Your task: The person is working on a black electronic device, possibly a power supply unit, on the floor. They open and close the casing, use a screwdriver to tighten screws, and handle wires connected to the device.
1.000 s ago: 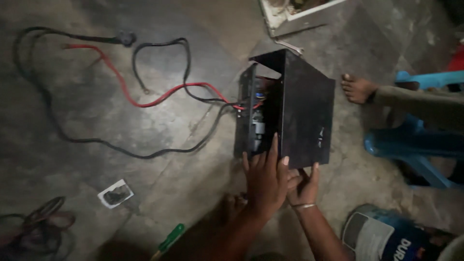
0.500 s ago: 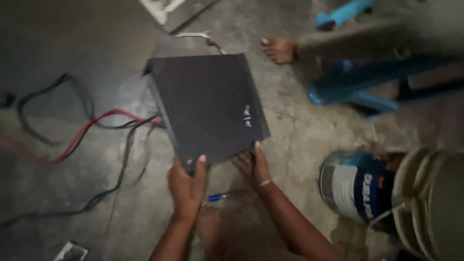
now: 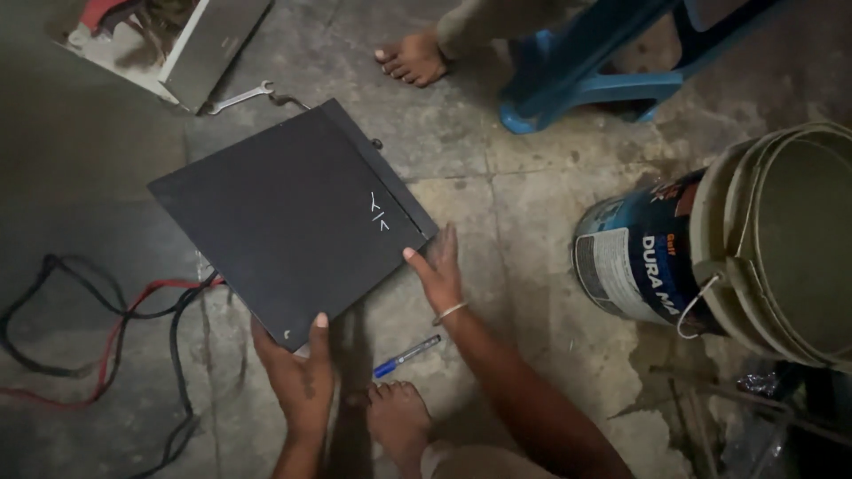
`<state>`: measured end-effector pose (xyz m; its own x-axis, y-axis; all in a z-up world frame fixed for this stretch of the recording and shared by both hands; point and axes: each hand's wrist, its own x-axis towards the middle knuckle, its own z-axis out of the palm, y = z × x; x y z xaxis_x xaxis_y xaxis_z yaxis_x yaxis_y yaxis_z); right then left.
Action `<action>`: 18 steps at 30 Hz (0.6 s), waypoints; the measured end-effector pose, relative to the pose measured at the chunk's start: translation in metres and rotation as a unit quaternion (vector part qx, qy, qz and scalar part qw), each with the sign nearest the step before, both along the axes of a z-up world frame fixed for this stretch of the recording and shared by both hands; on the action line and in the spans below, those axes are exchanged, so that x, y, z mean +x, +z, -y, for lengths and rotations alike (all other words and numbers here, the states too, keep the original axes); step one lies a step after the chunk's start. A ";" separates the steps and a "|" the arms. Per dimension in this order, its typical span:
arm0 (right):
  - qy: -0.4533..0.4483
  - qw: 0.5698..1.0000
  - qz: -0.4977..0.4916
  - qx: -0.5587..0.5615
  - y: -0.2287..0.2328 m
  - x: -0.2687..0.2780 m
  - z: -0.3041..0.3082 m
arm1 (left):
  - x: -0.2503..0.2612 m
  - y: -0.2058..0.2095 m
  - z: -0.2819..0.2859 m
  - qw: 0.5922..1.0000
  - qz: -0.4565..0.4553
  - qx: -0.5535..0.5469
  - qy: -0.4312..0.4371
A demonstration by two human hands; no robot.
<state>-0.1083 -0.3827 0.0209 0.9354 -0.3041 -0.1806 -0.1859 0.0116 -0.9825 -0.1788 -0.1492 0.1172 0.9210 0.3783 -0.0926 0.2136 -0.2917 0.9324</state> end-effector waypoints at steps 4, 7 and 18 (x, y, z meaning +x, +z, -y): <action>0.095 0.994 -0.002 -0.048 -0.003 0.007 0.021 | 0.002 0.005 0.004 0.998 -0.027 -0.058 0.014; 0.116 0.993 0.001 0.013 -0.004 0.010 0.028 | 0.001 0.011 0.010 0.993 -0.023 -0.109 0.035; 0.115 0.992 -0.018 -0.045 0.008 0.013 0.028 | 0.002 -0.009 0.009 0.991 -0.054 -0.123 0.013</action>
